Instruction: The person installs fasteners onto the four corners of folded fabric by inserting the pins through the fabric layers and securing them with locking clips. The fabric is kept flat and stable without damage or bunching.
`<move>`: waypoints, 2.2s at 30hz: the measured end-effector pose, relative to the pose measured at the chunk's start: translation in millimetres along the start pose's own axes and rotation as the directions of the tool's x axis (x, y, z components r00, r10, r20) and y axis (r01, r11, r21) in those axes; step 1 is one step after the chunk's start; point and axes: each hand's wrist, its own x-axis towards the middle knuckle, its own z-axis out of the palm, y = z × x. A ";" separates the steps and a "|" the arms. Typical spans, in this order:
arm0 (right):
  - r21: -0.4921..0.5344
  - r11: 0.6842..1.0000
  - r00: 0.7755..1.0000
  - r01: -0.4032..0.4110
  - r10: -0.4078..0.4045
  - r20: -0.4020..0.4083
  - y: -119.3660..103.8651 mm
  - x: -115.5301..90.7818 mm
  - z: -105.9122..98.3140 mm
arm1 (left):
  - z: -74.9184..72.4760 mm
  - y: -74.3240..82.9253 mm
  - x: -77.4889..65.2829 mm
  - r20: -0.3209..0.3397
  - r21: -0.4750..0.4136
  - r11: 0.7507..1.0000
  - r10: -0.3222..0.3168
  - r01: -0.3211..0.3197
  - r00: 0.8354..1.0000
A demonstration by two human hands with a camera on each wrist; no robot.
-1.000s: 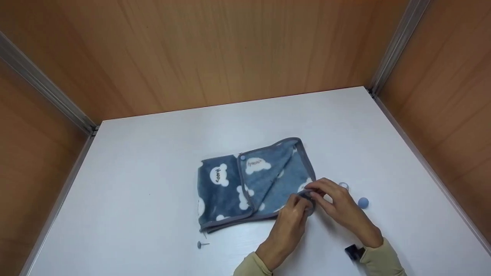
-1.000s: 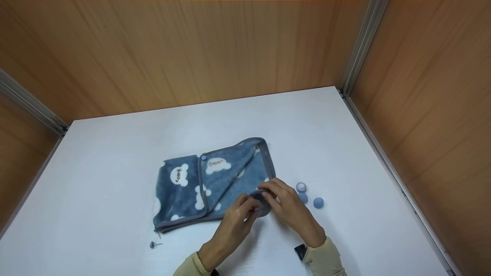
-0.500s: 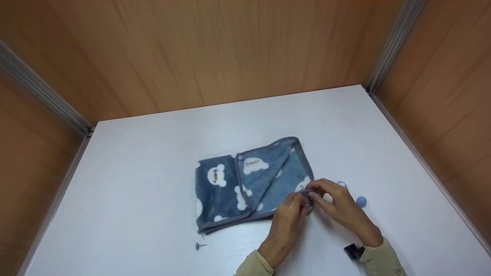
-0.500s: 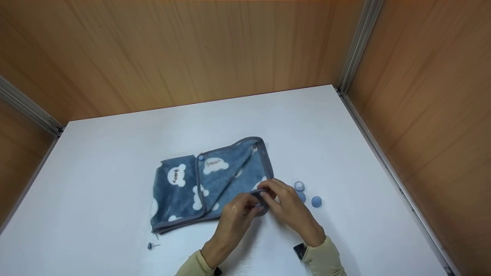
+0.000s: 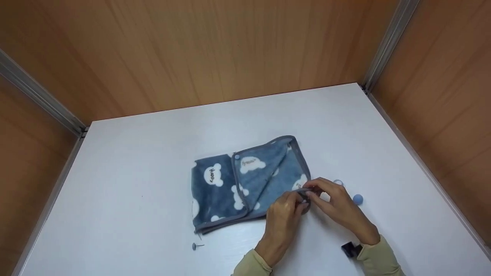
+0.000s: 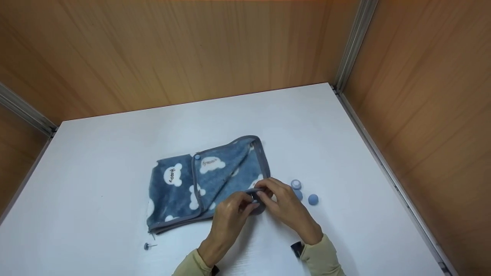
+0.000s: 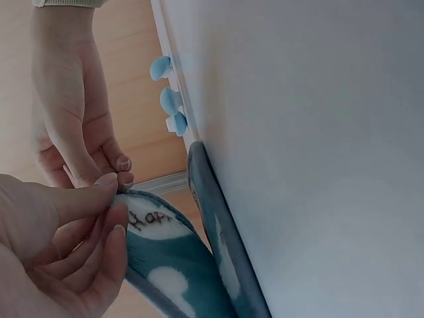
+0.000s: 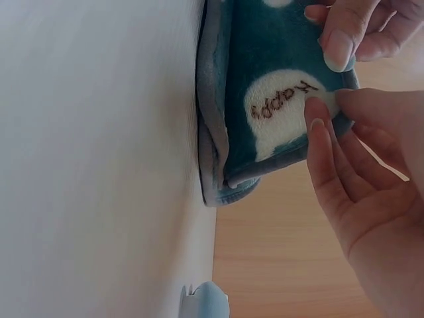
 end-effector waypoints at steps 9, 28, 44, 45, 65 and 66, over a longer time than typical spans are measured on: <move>-0.001 1.000 1.000 -0.008 0.008 0.003 0.4 0.3 -0.4 | 0.0 -0.5 1.9 -0.053 0.067 0.998 0.017 -0.014 0.998; 0.007 0.999 0.999 0.046 -0.046 -0.001 -18.3 5.0 -3.4 | -2.3 -3.3 1.2 -0.027 -0.030 0.999 -0.017 0.016 0.999; 0.054 0.997 0.998 0.055 -0.054 -0.013 -36.7 16.8 -16.3 | -8.0 -3.9 13.6 -0.073 -0.048 0.997 0.061 -0.065 0.995; 0.053 0.997 0.998 0.054 -0.053 -0.015 -36.9 18.2 -17.1 | -8.1 -4.3 14.9 -0.076 -0.052 0.996 0.067 -0.071 0.995; 0.136 0.991 0.998 0.008 -0.016 0.054 -24.5 7.6 -20.8 | -7.8 -5.6 7.7 -0.085 -0.037 0.995 0.084 -0.088 0.993; 0.127 0.992 0.999 -0.009 0.003 0.047 -19.9 5.7 -22.5 | -8.2 -5.9 7.0 -0.086 -0.032 0.996 0.080 -0.083 0.993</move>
